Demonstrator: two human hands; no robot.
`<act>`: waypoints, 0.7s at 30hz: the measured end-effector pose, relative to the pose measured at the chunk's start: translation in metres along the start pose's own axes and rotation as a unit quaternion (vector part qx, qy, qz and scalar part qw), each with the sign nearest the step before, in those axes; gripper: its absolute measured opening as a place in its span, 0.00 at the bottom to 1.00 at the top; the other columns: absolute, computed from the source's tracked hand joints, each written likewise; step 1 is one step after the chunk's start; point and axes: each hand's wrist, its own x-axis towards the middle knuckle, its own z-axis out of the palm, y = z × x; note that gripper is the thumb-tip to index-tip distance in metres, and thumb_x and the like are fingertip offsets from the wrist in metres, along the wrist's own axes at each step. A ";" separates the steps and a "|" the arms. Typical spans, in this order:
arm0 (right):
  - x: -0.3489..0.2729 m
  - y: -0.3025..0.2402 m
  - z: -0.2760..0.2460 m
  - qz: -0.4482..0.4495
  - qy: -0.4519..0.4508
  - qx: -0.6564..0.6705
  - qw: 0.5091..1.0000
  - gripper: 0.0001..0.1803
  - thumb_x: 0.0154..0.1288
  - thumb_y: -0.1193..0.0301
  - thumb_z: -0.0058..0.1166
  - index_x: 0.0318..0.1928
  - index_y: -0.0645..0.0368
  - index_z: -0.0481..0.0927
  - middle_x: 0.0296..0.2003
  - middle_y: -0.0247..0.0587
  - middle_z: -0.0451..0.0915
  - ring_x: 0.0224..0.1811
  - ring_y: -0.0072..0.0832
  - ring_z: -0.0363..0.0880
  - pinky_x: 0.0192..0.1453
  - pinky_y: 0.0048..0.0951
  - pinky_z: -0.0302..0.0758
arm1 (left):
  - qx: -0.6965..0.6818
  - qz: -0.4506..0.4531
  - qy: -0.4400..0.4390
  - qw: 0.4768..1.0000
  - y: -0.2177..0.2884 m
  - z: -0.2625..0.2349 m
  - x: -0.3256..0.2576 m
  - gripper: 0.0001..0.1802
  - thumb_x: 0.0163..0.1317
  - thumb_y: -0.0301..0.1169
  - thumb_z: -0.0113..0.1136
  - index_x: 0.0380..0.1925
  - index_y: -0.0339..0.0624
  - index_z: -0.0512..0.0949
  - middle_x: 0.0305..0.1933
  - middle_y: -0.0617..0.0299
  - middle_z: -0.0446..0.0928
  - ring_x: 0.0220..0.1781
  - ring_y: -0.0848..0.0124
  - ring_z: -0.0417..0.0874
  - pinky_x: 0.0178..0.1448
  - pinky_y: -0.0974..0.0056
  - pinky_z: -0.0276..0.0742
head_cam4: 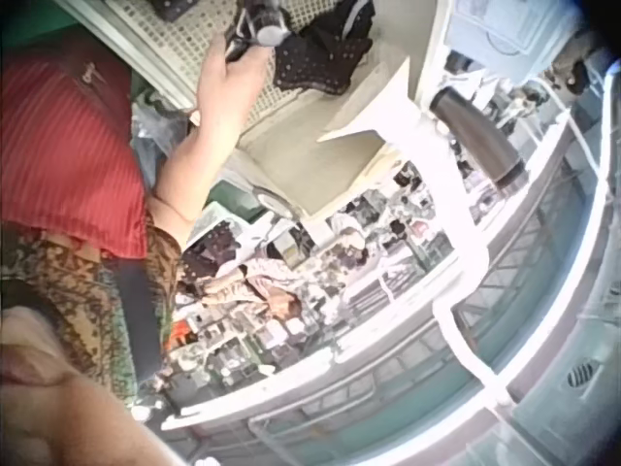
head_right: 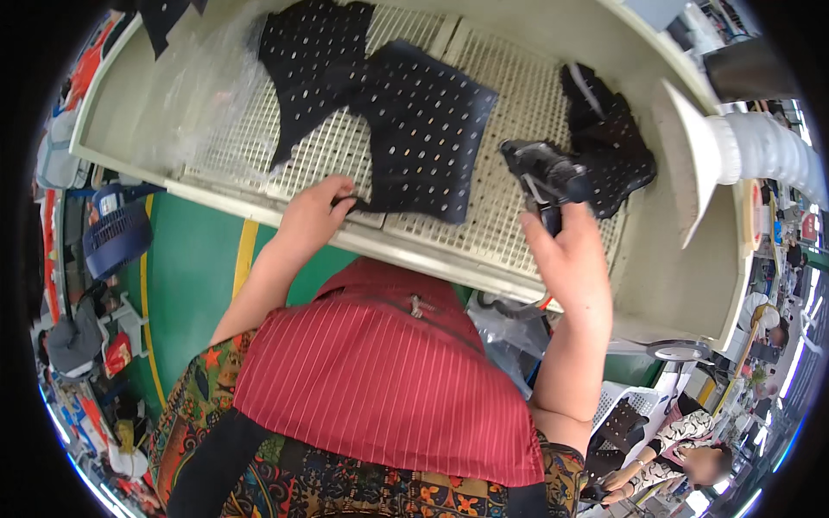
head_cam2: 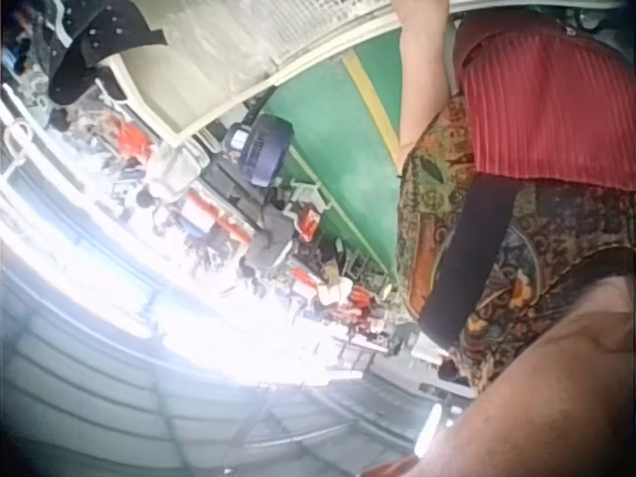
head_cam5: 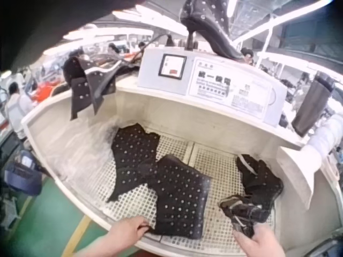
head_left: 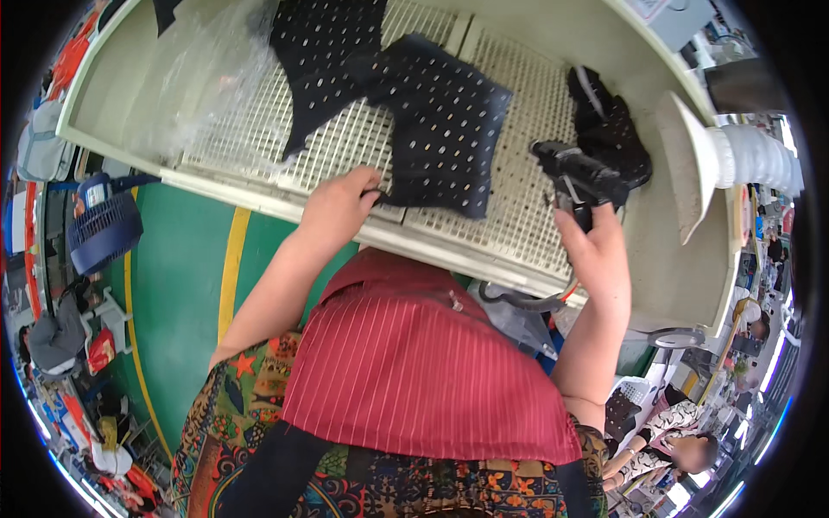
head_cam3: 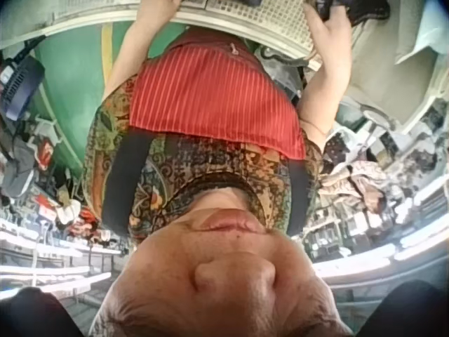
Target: The person uses a hot glue gun to attach white strips to black fabric pieces with gold studs. They repeatedly pick up fabric pieces, apply glue to the edges, press the strips into place, and then place the finished items into a white basket.
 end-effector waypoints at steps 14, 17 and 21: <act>-0.022 -0.016 0.010 0.010 -0.174 0.079 0.982 0.16 0.59 0.68 0.60 0.43 0.67 0.79 0.30 0.44 0.81 0.33 0.23 0.76 0.41 0.28 0.73 | -0.041 -0.049 -0.016 0.998 0.001 -0.005 -0.032 0.11 0.56 0.28 0.62 0.39 0.41 0.75 0.32 0.56 0.81 0.33 0.60 0.82 0.38 0.60 0.77; -0.018 -0.017 0.013 0.029 -0.212 0.064 0.975 0.16 0.59 0.70 0.59 0.44 0.67 0.79 0.33 0.44 0.81 0.35 0.25 0.76 0.44 0.29 0.73 | 0.015 -0.018 0.027 0.999 -0.010 -0.006 -0.027 0.11 0.55 0.27 0.62 0.39 0.41 0.75 0.32 0.55 0.81 0.34 0.59 0.82 0.39 0.59 0.77; -0.014 -0.015 0.023 0.020 -0.233 0.091 0.968 0.17 0.58 0.72 0.59 0.48 0.67 0.77 0.37 0.43 0.80 0.40 0.27 0.76 0.48 0.29 0.72 | 0.053 -0.017 0.002 0.998 -0.018 -0.003 -0.017 0.11 0.55 0.27 0.60 0.39 0.41 0.75 0.33 0.55 0.81 0.38 0.56 0.81 0.42 0.57 0.75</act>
